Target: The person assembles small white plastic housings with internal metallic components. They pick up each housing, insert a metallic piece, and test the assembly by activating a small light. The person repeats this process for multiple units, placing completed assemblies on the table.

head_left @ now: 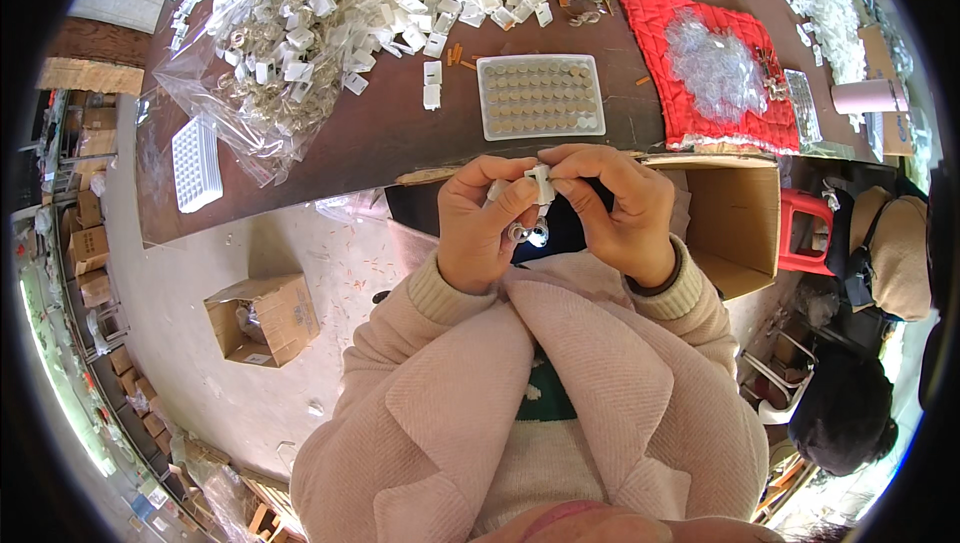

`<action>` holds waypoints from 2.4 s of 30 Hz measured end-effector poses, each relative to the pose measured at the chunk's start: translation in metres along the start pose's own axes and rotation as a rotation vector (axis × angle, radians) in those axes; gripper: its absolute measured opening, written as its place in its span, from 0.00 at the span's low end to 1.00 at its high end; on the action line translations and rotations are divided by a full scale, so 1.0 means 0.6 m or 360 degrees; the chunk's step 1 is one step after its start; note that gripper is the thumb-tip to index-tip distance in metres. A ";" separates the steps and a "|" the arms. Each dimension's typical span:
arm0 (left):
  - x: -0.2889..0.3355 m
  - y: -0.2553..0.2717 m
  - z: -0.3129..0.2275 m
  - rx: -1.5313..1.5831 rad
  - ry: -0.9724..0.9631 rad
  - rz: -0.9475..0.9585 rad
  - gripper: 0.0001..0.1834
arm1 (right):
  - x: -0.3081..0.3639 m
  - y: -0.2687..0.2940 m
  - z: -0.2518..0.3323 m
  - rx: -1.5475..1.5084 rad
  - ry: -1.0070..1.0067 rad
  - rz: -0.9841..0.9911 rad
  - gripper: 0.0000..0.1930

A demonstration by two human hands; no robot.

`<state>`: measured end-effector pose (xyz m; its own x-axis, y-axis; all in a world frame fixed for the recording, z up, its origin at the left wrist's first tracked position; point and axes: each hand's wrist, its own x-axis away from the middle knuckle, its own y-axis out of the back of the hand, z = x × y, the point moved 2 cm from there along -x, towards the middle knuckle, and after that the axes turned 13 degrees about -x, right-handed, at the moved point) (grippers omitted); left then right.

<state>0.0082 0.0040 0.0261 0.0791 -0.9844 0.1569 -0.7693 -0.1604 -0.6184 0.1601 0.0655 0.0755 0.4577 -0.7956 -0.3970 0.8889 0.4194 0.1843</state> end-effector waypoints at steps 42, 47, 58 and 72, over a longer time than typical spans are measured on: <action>-0.010 0.000 -0.031 -0.0360 0.0115 -0.0183 0.08 | -0.007 -0.036 -0.009 0.0065 0.0079 -0.0058 0.08; -0.044 0.013 -0.181 -0.0650 -0.0518 -0.0207 0.08 | -0.005 -0.003 -0.012 -0.0393 -0.0010 -0.0354 0.09; -0.041 -0.012 -0.193 -0.0153 -0.0146 0.0193 0.14 | -0.016 0.000 -0.004 -0.0348 0.0118 -0.0233 0.06; -0.024 -0.051 -0.134 -0.0393 -0.0079 0.0100 0.06 | -0.070 0.000 0.060 -0.0066 0.0390 -0.0117 0.09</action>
<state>-0.0204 0.0289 0.1044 0.0526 -0.9952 0.0825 -0.9047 -0.0825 -0.4180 0.1417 0.0834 0.1244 0.3690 -0.6968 -0.6150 0.9157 0.3860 0.1120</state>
